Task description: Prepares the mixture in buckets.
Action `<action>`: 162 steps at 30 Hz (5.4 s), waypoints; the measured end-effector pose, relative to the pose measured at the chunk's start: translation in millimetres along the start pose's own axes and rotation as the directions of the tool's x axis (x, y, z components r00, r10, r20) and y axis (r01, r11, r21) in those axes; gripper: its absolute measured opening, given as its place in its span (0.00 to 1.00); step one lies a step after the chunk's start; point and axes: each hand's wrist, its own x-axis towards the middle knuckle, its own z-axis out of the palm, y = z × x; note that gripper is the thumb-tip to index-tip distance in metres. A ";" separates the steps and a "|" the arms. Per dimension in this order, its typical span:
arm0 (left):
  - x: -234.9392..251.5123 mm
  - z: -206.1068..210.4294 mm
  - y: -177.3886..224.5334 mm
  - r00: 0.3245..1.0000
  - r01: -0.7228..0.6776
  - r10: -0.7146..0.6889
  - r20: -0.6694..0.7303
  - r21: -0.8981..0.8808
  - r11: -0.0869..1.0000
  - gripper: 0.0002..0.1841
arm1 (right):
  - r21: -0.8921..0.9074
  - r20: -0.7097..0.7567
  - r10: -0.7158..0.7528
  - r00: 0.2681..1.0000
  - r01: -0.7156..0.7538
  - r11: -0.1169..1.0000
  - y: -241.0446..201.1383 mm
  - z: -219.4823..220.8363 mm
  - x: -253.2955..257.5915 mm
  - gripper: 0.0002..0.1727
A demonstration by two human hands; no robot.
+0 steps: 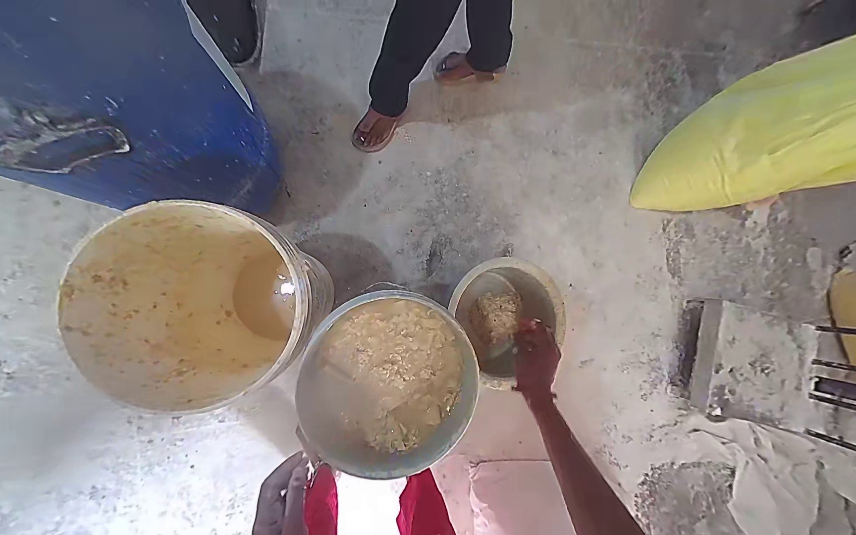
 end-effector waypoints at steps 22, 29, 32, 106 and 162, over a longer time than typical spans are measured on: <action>156.8 108.4 40.1 0.697 0.030 -0.595 0.400 0.813 0.582 0.40 | -0.444 0.774 0.368 0.515 0.027 0.896 -75.6 100.6 -19.2 0.40; 116.9 105.1 33.3 0.676 0.501 -0.672 0.303 0.480 0.720 0.34 | -0.191 0.704 0.376 0.603 -0.349 0.917 -72.9 103.7 -92.1 0.28; 102.3 106.1 35.6 0.659 0.523 -0.661 0.358 0.414 0.745 0.29 | -0.120 0.685 0.435 0.585 -0.497 0.859 -104.4 92.2 -112.4 0.27; 131.7 117.5 35.7 0.791 -0.027 -0.484 0.373 0.813 0.582 0.43 | -0.417 0.755 0.354 0.552 -0.012 0.909 -85.0 117.5 -32.0 0.45; -27.7 314.0 224.7 0.728 0.377 -0.564 0.391 0.458 0.805 0.26 | 0.255 0.693 0.343 0.634 -0.661 0.706 -22.7 -118.8 -2.8 0.24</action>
